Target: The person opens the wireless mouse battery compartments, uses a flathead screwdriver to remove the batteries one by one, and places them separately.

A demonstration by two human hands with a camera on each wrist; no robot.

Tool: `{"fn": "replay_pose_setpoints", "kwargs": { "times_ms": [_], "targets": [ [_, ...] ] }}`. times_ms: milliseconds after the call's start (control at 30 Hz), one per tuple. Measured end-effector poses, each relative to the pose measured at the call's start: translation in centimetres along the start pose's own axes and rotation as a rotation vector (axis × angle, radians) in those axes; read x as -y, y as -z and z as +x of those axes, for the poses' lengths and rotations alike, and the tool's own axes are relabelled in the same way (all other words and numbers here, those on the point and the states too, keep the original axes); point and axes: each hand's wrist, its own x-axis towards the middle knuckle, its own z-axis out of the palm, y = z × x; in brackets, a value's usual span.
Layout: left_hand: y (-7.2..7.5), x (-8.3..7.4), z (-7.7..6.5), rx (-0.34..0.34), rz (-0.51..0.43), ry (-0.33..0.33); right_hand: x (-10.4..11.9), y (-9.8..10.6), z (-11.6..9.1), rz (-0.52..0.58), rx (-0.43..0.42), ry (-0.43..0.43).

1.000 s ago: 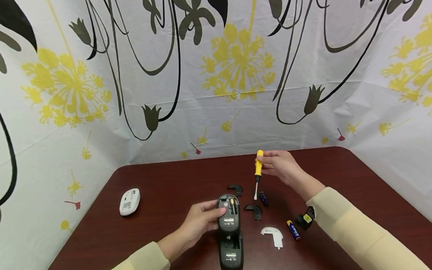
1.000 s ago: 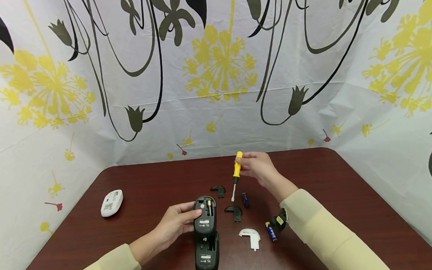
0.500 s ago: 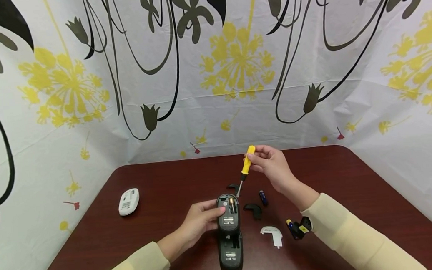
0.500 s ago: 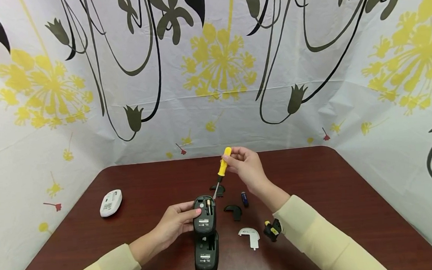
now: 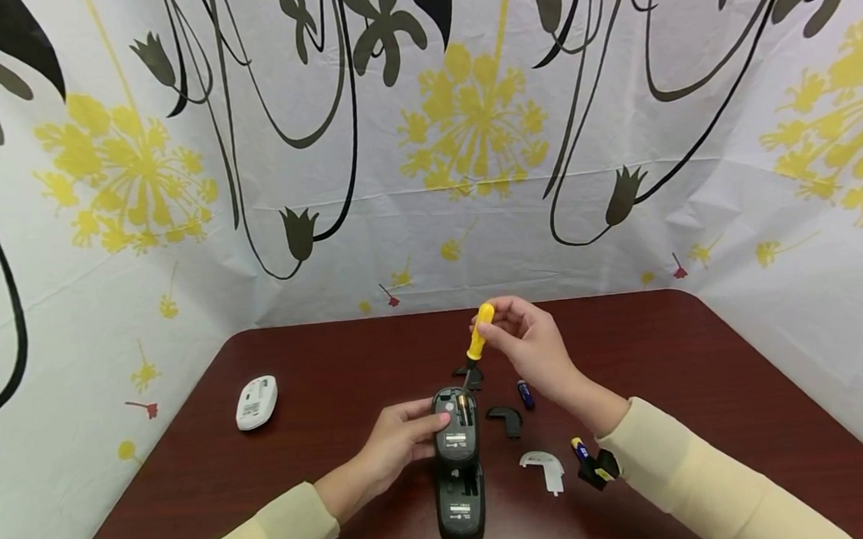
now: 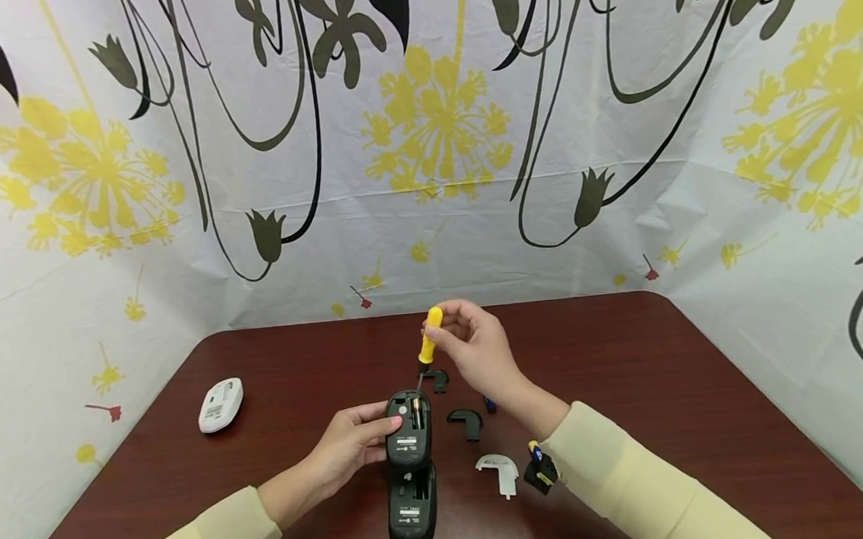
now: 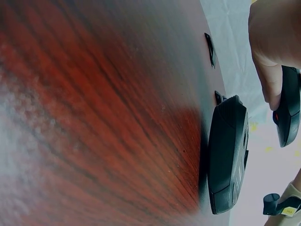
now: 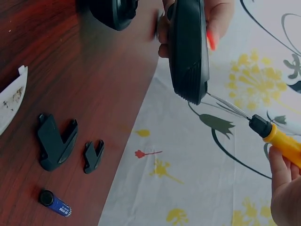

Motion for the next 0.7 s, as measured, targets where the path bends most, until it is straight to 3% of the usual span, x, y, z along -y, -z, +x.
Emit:
{"fn": "replay_pose_setpoints", "kwargs": {
  "times_ms": [267,500,700],
  "targets": [
    [0.1,0.1,0.0,0.000,0.014,0.008,0.1,-0.9,-0.8,-0.145,0.123,0.224],
    [0.1,0.4,0.1,0.010,-0.014,0.008,0.6,-1.8,-1.2,-0.136,0.235,0.282],
    [0.0,0.4,0.1,0.008,-0.006,0.015,2.3,-2.9,-1.7,-0.224,0.254,0.300]
  ]
}}
